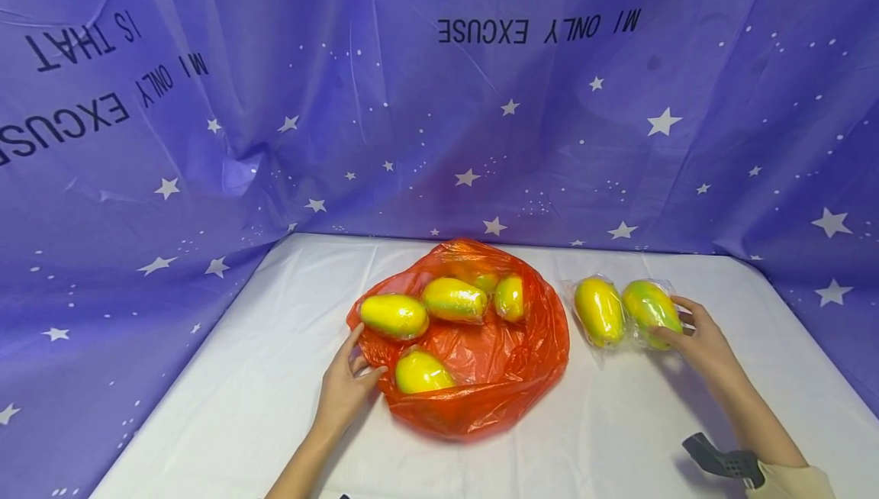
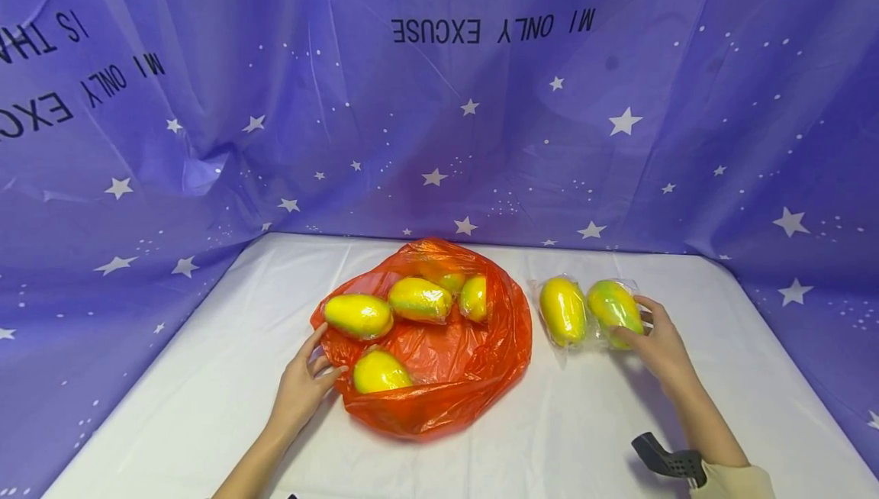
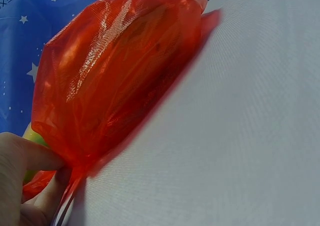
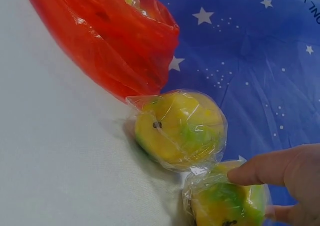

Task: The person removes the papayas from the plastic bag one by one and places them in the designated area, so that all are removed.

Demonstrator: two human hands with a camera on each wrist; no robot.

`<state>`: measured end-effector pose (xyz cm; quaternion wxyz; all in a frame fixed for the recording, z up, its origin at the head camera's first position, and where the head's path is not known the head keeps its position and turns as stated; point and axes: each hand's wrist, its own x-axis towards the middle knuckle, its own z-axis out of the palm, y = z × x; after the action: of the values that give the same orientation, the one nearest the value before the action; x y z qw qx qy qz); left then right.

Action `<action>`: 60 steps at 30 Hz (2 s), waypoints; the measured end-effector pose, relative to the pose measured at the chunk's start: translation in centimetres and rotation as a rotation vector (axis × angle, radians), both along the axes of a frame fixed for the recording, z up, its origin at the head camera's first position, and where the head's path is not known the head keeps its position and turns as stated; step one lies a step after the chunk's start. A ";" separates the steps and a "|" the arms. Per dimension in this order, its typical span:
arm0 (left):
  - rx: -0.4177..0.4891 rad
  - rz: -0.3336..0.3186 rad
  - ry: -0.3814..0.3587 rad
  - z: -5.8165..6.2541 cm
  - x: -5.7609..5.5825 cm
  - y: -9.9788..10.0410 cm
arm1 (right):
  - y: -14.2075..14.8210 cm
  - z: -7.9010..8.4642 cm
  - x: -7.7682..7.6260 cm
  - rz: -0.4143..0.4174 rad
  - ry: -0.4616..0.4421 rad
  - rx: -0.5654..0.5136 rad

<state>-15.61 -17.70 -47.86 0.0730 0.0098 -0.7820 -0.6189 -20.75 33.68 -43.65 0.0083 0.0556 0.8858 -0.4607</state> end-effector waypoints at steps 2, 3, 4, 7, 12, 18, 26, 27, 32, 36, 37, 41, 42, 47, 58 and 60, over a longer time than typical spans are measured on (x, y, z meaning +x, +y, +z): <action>-0.005 -0.001 0.000 0.0 0.0 0.0 | 0.1 0.0 0.0 0.014 -0.005 -0.017; -0.007 0.000 -0.001 0.0 0.0 0.0 | 0.1 0.1 -0.1 0.022 -0.009 -0.024; -0.008 0.001 0.000 0.0 0.0 0.0 | 0.1 0.1 -0.1 0.029 -0.014 -0.030; -0.010 0.002 -0.002 0.0 0.0 0.1 | 0.1 0.2 -0.1 0.044 -0.029 -0.033; -0.014 -0.002 -0.001 -0.1 0.0 0.1 | 0.1 0.4 0.0 0.046 -0.038 -0.017; -0.035 0.009 -0.007 0.0 0.0 0.1 | -0.1 1.1 0.4 0.026 -0.039 -0.002; -0.019 0.006 -0.002 0.0 0.0 0.1 | -0.3 1.8 0.6 0.011 -0.020 0.028; -0.018 0.005 -0.001 0.0 0.0 0.1 | -0.4 1.9 0.6 0.012 -0.017 0.027; -0.012 -0.002 -0.002 -0.1 0.0 0.0 | -0.9 2.7 0.8 0.025 -0.010 0.027; -0.008 0.000 -0.004 -0.1 0.0 0.0 | -1.4 3.2 1.2 0.020 0.026 0.024; -0.010 0.001 -0.005 -0.1 0.0 0.0 | -1.6 3.3 1.4 0.014 0.045 0.023; -0.024 0.001 -0.004 -0.3 -0.1 -0.1 | -2.6 3.7 1.8 -0.013 0.142 0.015; -0.028 0.001 -0.002 -0.3 -0.1 -0.1 | -2.9 3.8 2.0 -0.015 0.166 0.014; -0.039 0.007 -0.006 -0.2 -0.1 -0.1 | -4.5 4.6 2.5 0.002 0.244 -0.020; -0.048 0.046 -0.009 -0.2 -0.2 -0.2 | -8.6 5.0 2.1 0.132 0.245 -0.141; -0.044 0.049 -0.003 -0.3 -0.2 -0.2 | -9.2 5.1 2.0 0.164 0.248 -0.171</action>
<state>-15.82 -17.88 -48.16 0.0874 0.0282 -0.7951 -0.5995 -18.78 24.44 -38.50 -0.0588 -0.0749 0.8391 -0.5356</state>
